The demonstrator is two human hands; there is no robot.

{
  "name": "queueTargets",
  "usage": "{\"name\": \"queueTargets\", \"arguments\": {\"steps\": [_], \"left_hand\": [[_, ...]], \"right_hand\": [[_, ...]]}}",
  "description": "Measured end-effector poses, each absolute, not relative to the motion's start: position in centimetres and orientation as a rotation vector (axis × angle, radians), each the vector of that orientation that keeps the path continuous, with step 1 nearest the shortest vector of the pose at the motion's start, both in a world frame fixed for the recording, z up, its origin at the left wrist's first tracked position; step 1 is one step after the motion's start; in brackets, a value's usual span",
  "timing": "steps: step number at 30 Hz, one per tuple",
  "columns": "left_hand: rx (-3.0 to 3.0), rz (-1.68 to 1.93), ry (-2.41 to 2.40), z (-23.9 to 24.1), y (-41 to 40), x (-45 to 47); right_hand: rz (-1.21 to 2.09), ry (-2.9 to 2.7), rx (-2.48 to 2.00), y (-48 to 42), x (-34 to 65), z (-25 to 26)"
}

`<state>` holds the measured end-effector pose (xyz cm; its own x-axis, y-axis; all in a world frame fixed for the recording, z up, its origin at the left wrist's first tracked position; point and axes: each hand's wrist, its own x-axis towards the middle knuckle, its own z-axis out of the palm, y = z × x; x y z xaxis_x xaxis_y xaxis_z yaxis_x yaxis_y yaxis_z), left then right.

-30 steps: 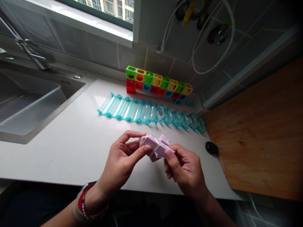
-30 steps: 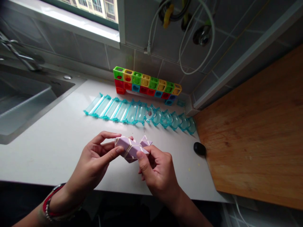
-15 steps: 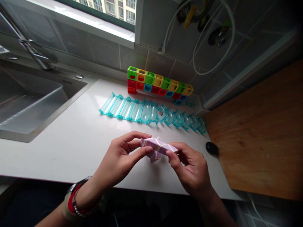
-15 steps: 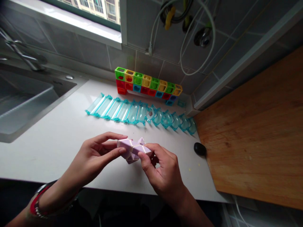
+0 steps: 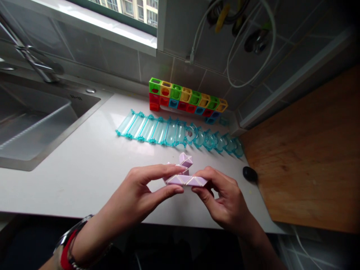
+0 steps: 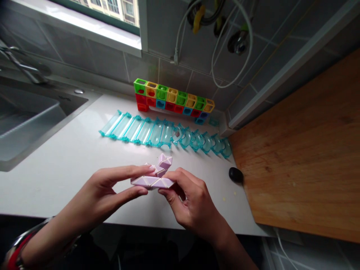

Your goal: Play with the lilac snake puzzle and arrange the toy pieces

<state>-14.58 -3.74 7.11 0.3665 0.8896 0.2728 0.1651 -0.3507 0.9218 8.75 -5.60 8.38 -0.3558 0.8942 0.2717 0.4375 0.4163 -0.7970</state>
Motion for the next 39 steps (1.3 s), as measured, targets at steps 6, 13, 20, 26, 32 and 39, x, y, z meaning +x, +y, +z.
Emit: {"name": "queueTargets", "arguments": {"steps": [6, 13, 20, 26, 32, 39], "left_hand": [[1.91, 1.119, 0.925, 7.0, -4.3, -13.8], [2.007, 1.216, 0.988, 6.2, -4.6, -13.5], [2.052, 1.368, 0.983, 6.4, -5.2, -13.5], [2.087, 1.386, 0.952, 6.7, -4.9, -13.5], [2.042, 1.355, 0.961, 7.2, -5.2, -13.7], [2.104, 1.415, 1.007, 7.3, -5.5, -13.3]], "right_hand": [[0.653, -2.074, -1.053, -5.2, 8.8, 8.3], [0.211, -2.267, -0.997, -5.8, 9.2, 8.3], [0.405, -1.93, -0.994, -6.1, 7.7, 8.7], [0.546, -1.744, -1.045, -6.4, 7.1, 8.5], [0.253, -1.925, -0.847, -5.9, 7.5, 8.7], [0.307, -1.906, -0.82, -5.7, 7.7, 8.5]]}}
